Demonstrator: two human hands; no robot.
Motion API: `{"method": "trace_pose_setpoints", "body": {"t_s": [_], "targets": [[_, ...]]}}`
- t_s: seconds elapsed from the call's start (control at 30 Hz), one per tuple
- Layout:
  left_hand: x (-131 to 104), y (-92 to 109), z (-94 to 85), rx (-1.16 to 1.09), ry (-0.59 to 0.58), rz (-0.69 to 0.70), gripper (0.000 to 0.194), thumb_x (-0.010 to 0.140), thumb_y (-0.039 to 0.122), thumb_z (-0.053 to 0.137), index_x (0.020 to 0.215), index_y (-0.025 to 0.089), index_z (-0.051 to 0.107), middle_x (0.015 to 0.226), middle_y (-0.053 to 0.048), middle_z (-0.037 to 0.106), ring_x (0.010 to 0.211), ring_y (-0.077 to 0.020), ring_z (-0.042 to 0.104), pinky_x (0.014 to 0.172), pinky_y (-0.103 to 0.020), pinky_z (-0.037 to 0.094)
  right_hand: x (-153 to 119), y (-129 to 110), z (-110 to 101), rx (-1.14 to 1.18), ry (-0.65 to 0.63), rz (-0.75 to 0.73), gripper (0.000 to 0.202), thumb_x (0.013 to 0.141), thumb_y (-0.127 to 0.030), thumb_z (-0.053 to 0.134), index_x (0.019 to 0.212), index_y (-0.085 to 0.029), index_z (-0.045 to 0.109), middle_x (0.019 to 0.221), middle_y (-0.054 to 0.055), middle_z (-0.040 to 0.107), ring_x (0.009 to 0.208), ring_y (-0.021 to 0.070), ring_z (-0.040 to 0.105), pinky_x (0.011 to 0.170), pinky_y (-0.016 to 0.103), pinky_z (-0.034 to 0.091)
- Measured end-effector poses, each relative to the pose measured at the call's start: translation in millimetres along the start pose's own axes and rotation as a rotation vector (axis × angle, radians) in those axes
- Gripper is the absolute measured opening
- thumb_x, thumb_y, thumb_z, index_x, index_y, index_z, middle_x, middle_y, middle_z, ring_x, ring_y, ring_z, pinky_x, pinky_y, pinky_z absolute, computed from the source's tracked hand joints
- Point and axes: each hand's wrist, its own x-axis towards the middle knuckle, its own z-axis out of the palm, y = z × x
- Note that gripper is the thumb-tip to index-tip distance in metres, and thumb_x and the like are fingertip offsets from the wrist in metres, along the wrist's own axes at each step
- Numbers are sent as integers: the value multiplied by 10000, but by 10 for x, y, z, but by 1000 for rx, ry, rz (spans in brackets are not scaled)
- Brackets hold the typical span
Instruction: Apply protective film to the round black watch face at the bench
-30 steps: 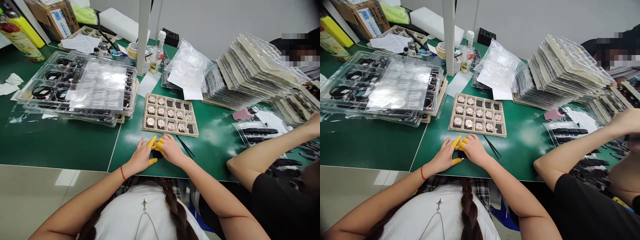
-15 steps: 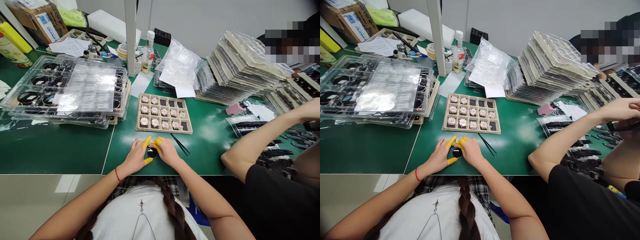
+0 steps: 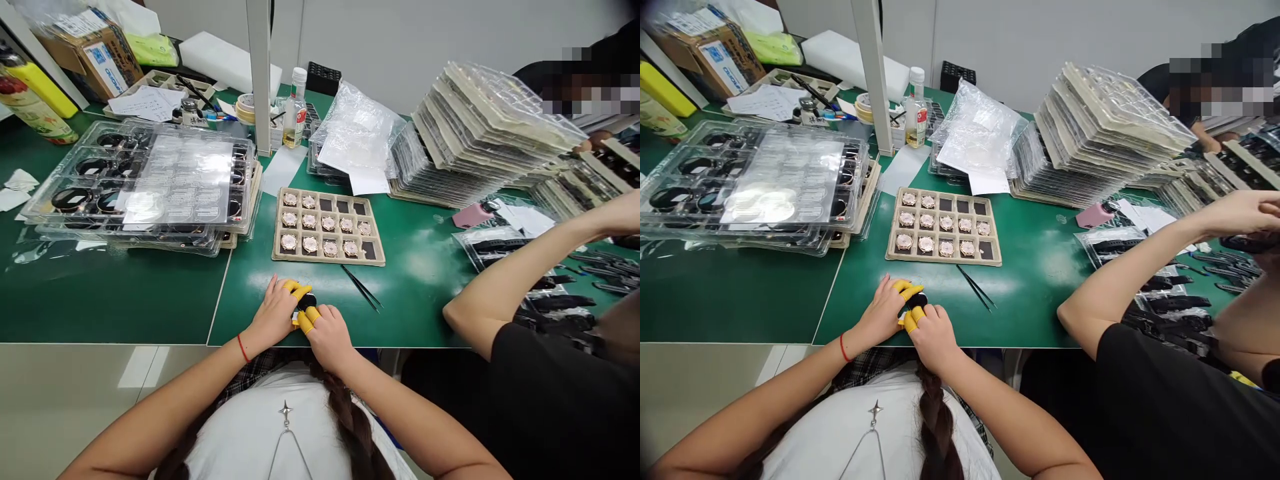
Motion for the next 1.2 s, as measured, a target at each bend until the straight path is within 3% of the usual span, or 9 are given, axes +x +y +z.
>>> {"method": "trace_pose_setpoints", "body": {"t_s": [0.17, 0.37, 0.5, 0.63, 0.8, 1.0, 1.1, 1.2], "targets": [[4, 26, -24, -32, 32, -9, 453, 760, 259, 630, 1187, 217, 486, 1091, -54, 533, 1112, -239, 435, 1109, -509, 158, -55, 210, -107, 133, 59, 148, 185, 860, -139, 472, 966, -181, 618, 813, 56, 591, 762, 200, 445, 692, 325, 330], [3, -11, 55, -32, 70, -2, 574, 764, 284, 629, 1274, 156, 399, 1112, -83, 542, 1126, -251, 429, 1111, -509, 162, 236, 365, -108, -3, -100, 161, 192, 833, -75, 448, 824, -168, 616, 785, 70, 587, 793, 212, 468, 799, 349, 312], [-9, -17, 70, 2, 69, 4, 591, 766, 295, 624, 1282, 120, 395, 1114, -104, 540, 1135, -263, 421, 1109, -511, 174, 304, 477, -122, 54, -127, 146, 205, 823, -70, 460, 895, -183, 616, 826, 54, 601, 835, 213, 478, 892, 362, 285], [-7, -14, 52, -22, 65, -1, 631, 773, 307, 619, 1317, 127, 355, 1109, -92, 539, 1136, -250, 429, 1115, -506, 160, 191, 537, -186, 172, -47, 233, 210, 848, -121, 476, 1005, -189, 599, 821, 48, 590, 818, 204, 474, 816, 320, 326], [11, -24, 49, -50, 62, -7, 630, 762, 292, 620, 1316, 153, 355, 1115, -82, 543, 1134, -247, 437, 1114, -510, 156, 189, 445, -171, 119, -116, 134, 168, 832, -90, 467, 879, -184, 598, 809, 48, 586, 815, 205, 472, 807, 328, 304], [19, -11, 51, -30, 46, 2, 614, 775, 299, 603, 1317, 144, 361, 1116, -89, 540, 1148, -255, 422, 1118, -513, 138, 332, 445, -69, 83, -120, 184, 174, 834, -84, 443, 850, -175, 590, 834, 58, 600, 817, 203, 488, 820, 338, 305], [24, -13, 40, -32, 45, -1, 605, 785, 305, 590, 1320, 151, 354, 1129, -91, 535, 1158, -255, 418, 1117, -515, 136, 322, 539, -76, 189, -116, 200, 188, 858, -104, 432, 891, -185, 599, 839, 51, 605, 837, 200, 500, 840, 343, 322], [17, -23, 33, -75, 63, -4, 590, 787, 286, 584, 1317, 187, 345, 1108, -66, 542, 1144, -242, 437, 1116, -521, 134, 213, 662, -114, 335, -82, 320, 201, 890, -187, 436, 1015, -184, 593, 831, 62, 602, 834, 209, 512, 817, 355, 371]]}}
